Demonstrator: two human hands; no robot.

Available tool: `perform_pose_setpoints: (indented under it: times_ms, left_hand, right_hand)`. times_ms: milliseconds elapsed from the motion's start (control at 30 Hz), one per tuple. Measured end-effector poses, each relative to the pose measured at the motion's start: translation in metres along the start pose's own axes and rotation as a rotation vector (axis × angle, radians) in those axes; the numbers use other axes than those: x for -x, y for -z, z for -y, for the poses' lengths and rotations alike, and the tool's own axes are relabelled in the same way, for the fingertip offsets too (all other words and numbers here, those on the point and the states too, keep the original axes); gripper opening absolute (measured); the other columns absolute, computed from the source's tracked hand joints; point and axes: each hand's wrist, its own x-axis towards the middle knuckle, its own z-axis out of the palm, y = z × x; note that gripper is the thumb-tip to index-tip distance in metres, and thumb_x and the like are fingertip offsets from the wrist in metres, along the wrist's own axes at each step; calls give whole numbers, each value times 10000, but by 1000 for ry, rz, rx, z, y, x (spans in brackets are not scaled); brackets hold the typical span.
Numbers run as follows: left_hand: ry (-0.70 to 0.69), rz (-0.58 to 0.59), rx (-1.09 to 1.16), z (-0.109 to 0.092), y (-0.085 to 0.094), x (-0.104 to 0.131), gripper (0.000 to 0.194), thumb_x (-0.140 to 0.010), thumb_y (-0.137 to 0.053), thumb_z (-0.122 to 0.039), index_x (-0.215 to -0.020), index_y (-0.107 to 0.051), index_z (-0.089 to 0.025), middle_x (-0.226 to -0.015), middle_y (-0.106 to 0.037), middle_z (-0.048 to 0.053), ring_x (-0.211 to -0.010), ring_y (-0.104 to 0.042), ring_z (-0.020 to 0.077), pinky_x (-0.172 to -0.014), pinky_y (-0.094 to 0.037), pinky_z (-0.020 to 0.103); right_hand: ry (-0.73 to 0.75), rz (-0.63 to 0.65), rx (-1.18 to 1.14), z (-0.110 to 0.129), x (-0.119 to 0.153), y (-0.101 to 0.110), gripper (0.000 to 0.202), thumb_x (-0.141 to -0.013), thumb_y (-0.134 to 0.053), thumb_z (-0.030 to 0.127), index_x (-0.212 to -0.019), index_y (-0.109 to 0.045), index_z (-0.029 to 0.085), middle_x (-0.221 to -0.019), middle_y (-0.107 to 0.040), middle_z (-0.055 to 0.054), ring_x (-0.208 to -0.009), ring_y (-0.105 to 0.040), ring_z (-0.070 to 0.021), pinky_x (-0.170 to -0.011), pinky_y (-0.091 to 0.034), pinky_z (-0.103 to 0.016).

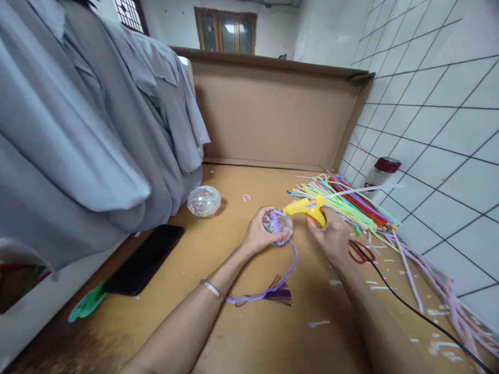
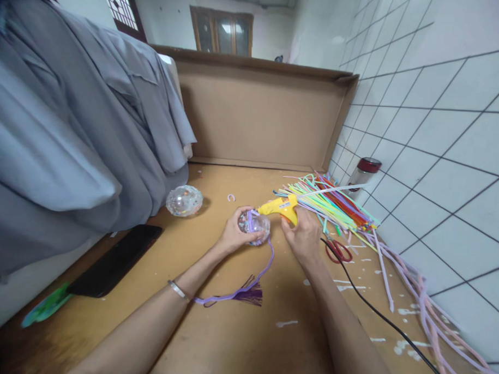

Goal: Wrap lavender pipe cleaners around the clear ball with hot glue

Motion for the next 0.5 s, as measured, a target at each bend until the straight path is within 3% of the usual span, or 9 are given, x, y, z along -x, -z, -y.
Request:
perform_pose_setpoints:
  times_ms: [500]
  left_hand:
    - [-1, 1, 9, 5, -1, -1, 683, -505, -836, -242, -1119, -537, -218, -1039, -653, 52, -935, -630, 213, -881, -503, 377]
  right_hand:
    - [-15, -9, 3, 0, 1, -2, 298, -833, -500, 447, -920, -610, 185, -819, -689, -86, -706, -614, -233, -635, -439, -324]
